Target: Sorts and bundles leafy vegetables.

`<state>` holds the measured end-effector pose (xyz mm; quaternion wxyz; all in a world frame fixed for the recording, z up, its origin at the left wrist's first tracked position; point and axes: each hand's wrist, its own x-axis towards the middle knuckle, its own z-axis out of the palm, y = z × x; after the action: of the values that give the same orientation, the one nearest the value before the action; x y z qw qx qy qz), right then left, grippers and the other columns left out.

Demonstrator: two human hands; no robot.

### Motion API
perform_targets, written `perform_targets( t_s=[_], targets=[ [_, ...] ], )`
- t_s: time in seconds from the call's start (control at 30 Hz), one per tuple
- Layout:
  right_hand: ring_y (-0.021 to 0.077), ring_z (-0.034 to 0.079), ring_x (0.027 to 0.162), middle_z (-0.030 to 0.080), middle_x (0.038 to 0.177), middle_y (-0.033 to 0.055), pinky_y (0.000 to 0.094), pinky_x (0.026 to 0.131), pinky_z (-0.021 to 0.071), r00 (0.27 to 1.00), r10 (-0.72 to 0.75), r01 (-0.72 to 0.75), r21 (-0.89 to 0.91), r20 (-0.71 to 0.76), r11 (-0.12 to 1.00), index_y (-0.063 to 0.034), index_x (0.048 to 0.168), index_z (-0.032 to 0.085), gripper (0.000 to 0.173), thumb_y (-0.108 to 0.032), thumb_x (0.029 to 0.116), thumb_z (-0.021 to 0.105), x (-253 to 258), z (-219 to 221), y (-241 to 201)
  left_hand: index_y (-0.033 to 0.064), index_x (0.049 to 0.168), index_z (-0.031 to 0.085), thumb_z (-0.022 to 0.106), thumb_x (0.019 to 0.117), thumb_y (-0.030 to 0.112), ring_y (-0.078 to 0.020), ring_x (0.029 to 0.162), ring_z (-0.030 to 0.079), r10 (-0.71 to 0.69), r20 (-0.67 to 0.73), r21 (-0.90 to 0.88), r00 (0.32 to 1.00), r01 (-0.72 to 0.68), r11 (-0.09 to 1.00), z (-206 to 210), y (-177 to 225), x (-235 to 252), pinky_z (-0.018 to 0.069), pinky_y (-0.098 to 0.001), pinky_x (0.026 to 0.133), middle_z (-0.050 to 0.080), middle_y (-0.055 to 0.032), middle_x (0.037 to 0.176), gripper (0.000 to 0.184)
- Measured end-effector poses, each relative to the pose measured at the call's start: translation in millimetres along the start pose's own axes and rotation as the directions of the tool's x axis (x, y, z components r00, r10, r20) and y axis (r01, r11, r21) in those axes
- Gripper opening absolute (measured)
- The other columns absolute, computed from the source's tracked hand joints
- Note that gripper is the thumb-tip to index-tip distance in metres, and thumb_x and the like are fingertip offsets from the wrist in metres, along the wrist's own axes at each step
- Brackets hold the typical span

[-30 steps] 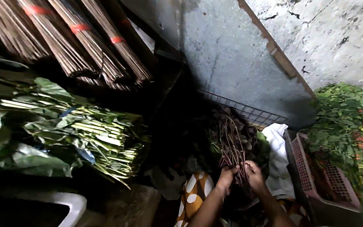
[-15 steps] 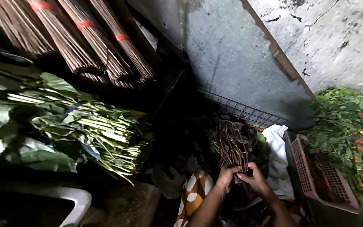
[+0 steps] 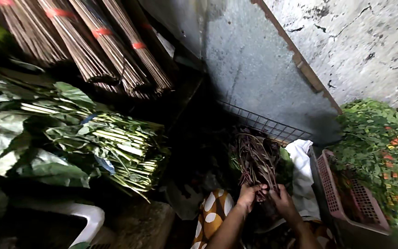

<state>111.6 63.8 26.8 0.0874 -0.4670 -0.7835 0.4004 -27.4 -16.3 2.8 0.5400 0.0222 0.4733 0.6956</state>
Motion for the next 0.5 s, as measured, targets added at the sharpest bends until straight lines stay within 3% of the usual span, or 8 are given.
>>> perform_targets(
  t_s=[0.1, 0.2, 0.37, 0.43, 0.5],
  targets=[
    [0.0393, 0.068, 0.107, 0.068, 0.114, 0.0248, 0.0573, 0.097, 0.0519, 0.981, 0.102, -0.137, -0.216, -0.164, 0.967, 0.0015, 0.139, 0.054, 0.049, -0.034, 0.1117, 0.035, 7, -29, -14, -0.0052, 0.118, 0.056, 0.062, 0.0972, -0.001, -0.0213, 0.061, 0.068, -0.007, -0.037, 0.065, 0.999, 0.009, 0.998, -3, -3, 3, 0.0563, -0.0308, 0.053, 0.072, -0.0168, 0.084, 0.022],
    [0.0385, 0.068, 0.101, 0.067, 0.109, 0.0261, 0.0571, 0.093, 0.0526, 0.914, -0.078, 0.035, -0.113, -0.398, 0.993, 0.0051, 0.136, 0.055, 0.044, -0.027, 0.1113, 0.038, -2, -61, -26, -0.0047, 0.121, 0.054, 0.063, 0.0957, -0.002, -0.0212, 0.059, 0.067, -0.011, -0.074, 0.132, 0.997, 0.021, 0.991, -4, -5, 5, 0.0570, -0.0322, 0.053, 0.069, -0.0153, 0.078, 0.027],
    [0.0153, 0.058, 0.073, 0.061, 0.093, 0.0153, 0.0347, 0.071, 0.0546, 0.739, -0.238, 0.342, 0.047, -0.630, 0.938, 0.0122, 0.136, 0.049, 0.048, -0.026, 0.1084, 0.037, -26, -101, -51, -0.0033, 0.128, 0.049, 0.061, 0.0984, 0.003, -0.0180, 0.057, 0.065, 0.036, -0.055, 0.320, 0.998, -0.017, 0.947, 3, -8, 12, 0.0554, -0.0302, 0.052, 0.067, -0.0121, 0.077, 0.033],
    [0.0077, 0.056, 0.068, 0.059, 0.087, 0.0086, 0.0266, 0.065, 0.0533, 0.708, -0.277, 0.406, 0.054, -0.649, 0.912, 0.0107, 0.132, 0.050, 0.046, -0.027, 0.1079, 0.037, -25, -104, -52, -0.0016, 0.137, 0.044, 0.061, 0.1034, 0.017, -0.0196, 0.068, 0.066, 0.025, 0.003, 0.453, 1.000, -0.023, 0.891, 12, -2, 22, 0.0572, -0.0343, 0.061, 0.066, -0.0134, 0.089, 0.043],
    [0.0060, 0.055, 0.066, 0.057, 0.084, 0.0051, 0.0252, 0.065, 0.0519, 0.718, -0.299, 0.446, 0.085, -0.628, 0.891, 0.0102, 0.131, 0.049, 0.049, -0.031, 0.1076, 0.037, -23, -99, -51, -0.0024, 0.146, 0.040, 0.063, 0.1030, 0.035, -0.0292, 0.095, 0.069, 0.008, 0.025, 0.650, 1.000, -0.022, 0.760, 22, 12, 27, 0.0580, -0.0453, 0.085, 0.065, -0.0221, 0.115, 0.061]
  ],
)
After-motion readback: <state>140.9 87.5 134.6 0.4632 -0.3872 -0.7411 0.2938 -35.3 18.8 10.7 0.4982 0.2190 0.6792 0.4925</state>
